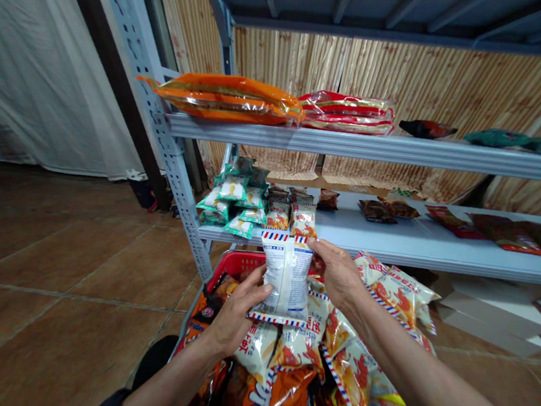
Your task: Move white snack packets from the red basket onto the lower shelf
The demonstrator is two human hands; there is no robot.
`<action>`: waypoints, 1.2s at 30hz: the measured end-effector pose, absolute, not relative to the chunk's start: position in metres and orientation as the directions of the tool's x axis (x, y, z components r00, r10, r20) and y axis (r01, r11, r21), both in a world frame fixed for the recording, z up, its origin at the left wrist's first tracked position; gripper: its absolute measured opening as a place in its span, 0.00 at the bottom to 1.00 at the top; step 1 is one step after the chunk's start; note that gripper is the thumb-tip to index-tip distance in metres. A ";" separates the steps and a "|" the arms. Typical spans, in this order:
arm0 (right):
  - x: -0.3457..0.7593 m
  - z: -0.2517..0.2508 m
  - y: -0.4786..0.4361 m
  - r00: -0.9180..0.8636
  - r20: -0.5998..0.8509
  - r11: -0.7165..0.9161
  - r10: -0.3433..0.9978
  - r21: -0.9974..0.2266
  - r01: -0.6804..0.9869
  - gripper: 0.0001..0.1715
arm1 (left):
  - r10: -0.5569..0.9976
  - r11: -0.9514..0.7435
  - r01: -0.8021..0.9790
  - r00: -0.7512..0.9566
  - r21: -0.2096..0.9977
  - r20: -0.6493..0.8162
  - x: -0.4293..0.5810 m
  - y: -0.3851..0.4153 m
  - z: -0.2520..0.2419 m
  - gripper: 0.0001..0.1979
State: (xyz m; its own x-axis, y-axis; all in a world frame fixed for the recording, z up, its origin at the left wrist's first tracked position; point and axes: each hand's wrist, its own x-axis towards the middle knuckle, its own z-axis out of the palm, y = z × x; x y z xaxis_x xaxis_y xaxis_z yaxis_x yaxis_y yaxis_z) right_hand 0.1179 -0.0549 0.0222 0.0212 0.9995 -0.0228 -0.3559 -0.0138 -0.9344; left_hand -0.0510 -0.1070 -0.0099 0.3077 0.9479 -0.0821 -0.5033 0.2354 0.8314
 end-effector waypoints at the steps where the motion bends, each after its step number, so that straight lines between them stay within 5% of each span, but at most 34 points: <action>1: 0.118 0.023 -0.055 0.028 -0.023 -0.011 0.999 -0.932 -0.364 0.14 | 0.945 0.236 -0.497 0.318 0.835 -0.078 -0.051 -0.108 -0.008 0.26; 14: 0.124 0.018 -0.051 0.041 0.020 0.034 0.999 -0.933 -0.359 0.13 | 0.960 0.146 -0.430 0.278 0.891 -0.023 -0.045 -0.108 -0.012 0.26; 25: 0.145 0.053 -0.039 -0.256 0.233 0.293 0.938 -0.927 0.232 0.16 | 0.971 0.028 -0.238 0.239 0.971 0.030 -0.045 -0.111 -0.006 0.27; 36: 0.135 0.052 -0.042 -0.131 0.141 0.159 0.981 -0.977 0.139 0.15 | 0.975 0.023 -0.160 0.220 0.987 0.013 -0.050 -0.111 -0.010 0.29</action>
